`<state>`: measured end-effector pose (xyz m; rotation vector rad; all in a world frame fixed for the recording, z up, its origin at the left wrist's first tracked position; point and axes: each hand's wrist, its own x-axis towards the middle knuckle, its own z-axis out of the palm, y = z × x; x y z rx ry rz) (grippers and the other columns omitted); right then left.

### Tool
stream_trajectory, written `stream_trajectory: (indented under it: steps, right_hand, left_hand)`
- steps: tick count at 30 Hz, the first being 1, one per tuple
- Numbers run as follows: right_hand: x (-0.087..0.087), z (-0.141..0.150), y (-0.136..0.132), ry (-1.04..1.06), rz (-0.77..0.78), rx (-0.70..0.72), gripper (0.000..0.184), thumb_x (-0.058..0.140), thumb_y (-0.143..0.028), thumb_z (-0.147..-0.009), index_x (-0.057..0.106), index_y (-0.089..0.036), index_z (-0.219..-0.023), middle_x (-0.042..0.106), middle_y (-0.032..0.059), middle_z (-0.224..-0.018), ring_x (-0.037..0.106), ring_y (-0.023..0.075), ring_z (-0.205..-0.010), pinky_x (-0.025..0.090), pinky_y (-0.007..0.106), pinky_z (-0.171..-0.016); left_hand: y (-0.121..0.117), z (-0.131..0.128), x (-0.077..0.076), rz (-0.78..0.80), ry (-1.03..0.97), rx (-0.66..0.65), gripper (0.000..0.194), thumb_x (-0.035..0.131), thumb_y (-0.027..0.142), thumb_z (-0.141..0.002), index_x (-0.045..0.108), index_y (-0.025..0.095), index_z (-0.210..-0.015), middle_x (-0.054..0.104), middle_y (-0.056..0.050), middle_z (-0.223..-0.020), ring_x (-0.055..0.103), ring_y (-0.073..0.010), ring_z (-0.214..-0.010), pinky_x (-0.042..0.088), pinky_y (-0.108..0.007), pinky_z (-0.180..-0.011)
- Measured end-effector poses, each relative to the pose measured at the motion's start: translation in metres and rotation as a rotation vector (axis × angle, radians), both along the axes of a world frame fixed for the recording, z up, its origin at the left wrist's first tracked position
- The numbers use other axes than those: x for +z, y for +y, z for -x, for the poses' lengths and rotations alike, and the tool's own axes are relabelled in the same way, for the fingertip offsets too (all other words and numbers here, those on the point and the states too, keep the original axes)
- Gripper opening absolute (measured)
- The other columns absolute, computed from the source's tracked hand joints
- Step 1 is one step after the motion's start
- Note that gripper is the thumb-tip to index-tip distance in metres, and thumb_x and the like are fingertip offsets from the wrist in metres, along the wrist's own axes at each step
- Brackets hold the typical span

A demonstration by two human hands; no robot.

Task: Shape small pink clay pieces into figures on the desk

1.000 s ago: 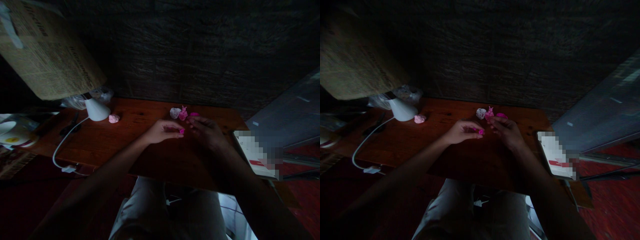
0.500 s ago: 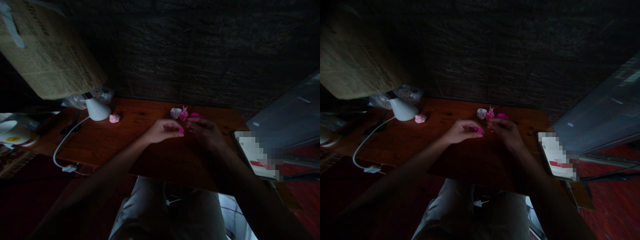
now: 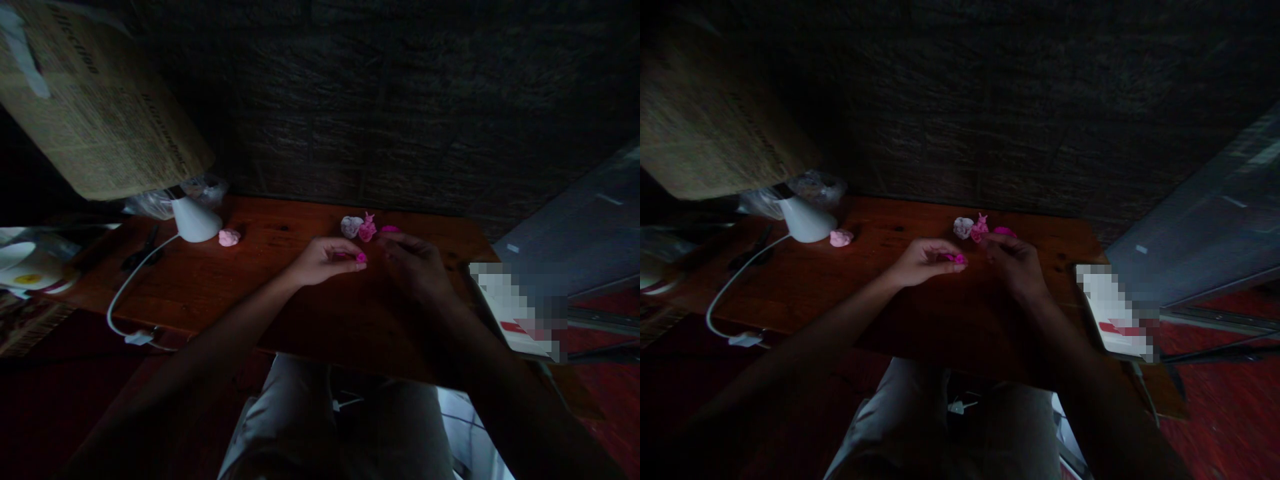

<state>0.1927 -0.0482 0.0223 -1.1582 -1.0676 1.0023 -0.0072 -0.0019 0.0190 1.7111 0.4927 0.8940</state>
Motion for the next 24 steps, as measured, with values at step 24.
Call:
stream_trajectory:
  steps: [24]
  right_hand:
    - [-0.003,-0.0009,0.001,0.105,0.086,0.233,0.033,0.089,-0.05,-0.063,0.08,-0.026,-0.084,0.074,0.0012,-0.079,0.065,0.013,-0.069,0.053,0.03,-0.071]
  left_hand:
    - [0.0008,0.0019,0.0018,0.44,-0.19,-0.171,0.038,0.087,0.034,-0.069,0.074,0.016,-0.1,0.076,-0.008,-0.098,0.074,-0.0167,-0.089,0.058,-0.031,-0.086]
